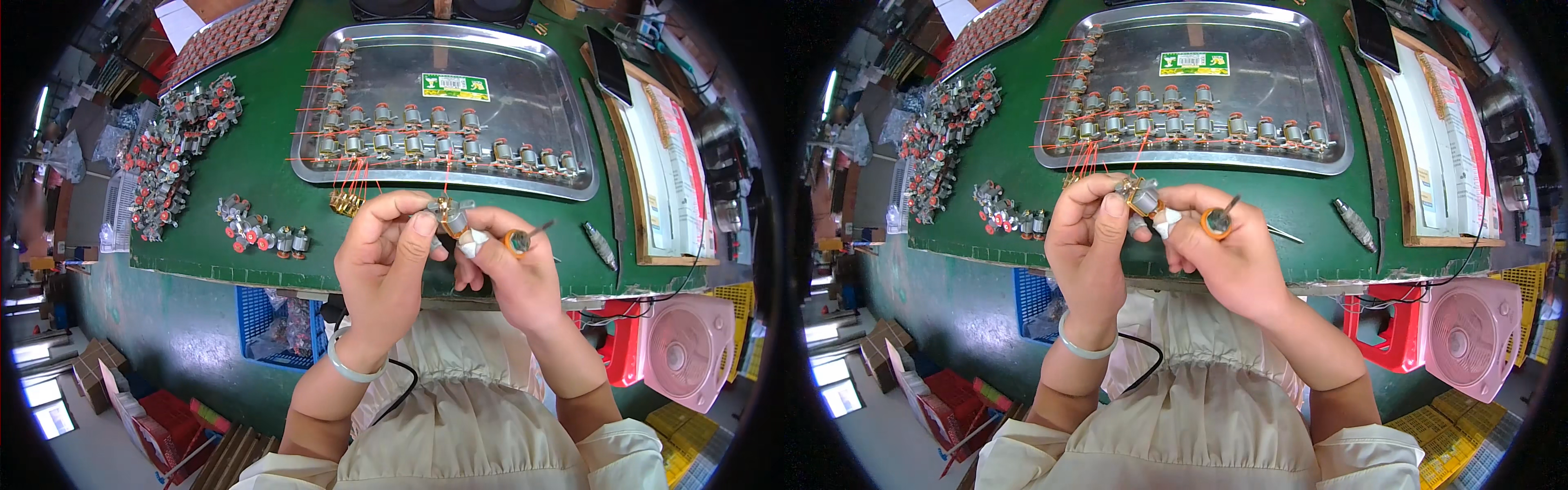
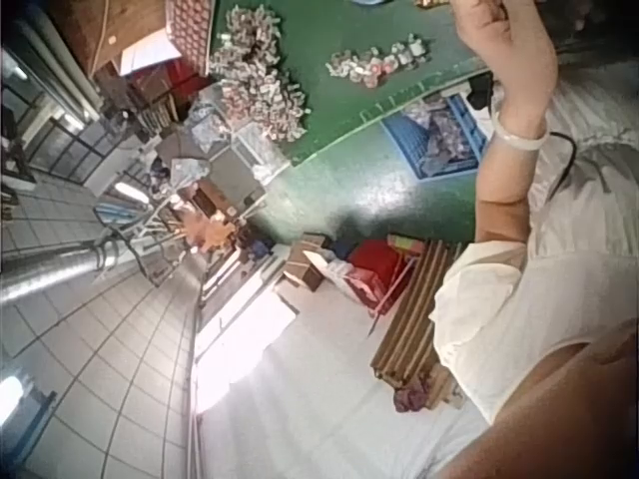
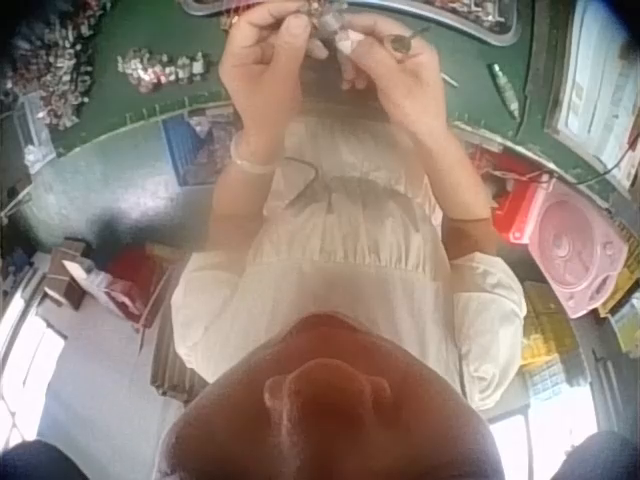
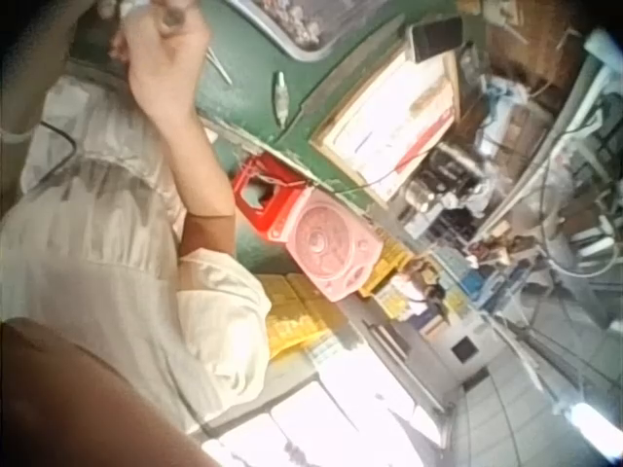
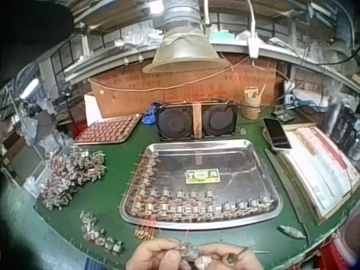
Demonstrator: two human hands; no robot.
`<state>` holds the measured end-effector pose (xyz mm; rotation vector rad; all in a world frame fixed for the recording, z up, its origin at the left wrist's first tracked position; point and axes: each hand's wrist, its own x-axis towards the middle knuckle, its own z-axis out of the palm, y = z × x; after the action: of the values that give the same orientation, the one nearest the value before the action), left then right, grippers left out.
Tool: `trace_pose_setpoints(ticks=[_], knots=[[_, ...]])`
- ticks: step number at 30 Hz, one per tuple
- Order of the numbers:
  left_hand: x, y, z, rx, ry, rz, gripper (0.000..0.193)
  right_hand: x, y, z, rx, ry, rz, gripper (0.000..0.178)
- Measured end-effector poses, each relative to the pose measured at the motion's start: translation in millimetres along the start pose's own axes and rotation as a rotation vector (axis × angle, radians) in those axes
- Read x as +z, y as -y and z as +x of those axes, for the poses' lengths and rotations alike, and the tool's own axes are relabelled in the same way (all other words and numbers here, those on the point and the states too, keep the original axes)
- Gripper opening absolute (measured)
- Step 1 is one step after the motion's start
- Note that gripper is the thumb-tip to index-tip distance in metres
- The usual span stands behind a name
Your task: Assembling and securing small electronic motor components using a screwdriver and pliers on a workbench.
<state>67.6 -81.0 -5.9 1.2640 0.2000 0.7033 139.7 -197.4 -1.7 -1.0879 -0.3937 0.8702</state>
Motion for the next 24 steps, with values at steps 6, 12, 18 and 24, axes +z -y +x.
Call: trace_pose_setpoints(ticks=[6,12,18,24], knots=[[4,3,-2,0.014,-0.063,-0.008,0.015,4,-11,-1,-0.509,-0.188,-0.678,0.026],[8,4,-3,0.064,-0.089,0.045,0.013,6,-11,8,-0.793,-0.263,-0.854,0.022],[14,3,-3,0.074,-0.14,0.033,0.013,7,-9,12,-0.902,-0.312,-0.875,0.022],[19,2,-3,0.133,-0.195,0.051,0.013,6,0,13,-0.894,-0.282,-0.978,0.019]])
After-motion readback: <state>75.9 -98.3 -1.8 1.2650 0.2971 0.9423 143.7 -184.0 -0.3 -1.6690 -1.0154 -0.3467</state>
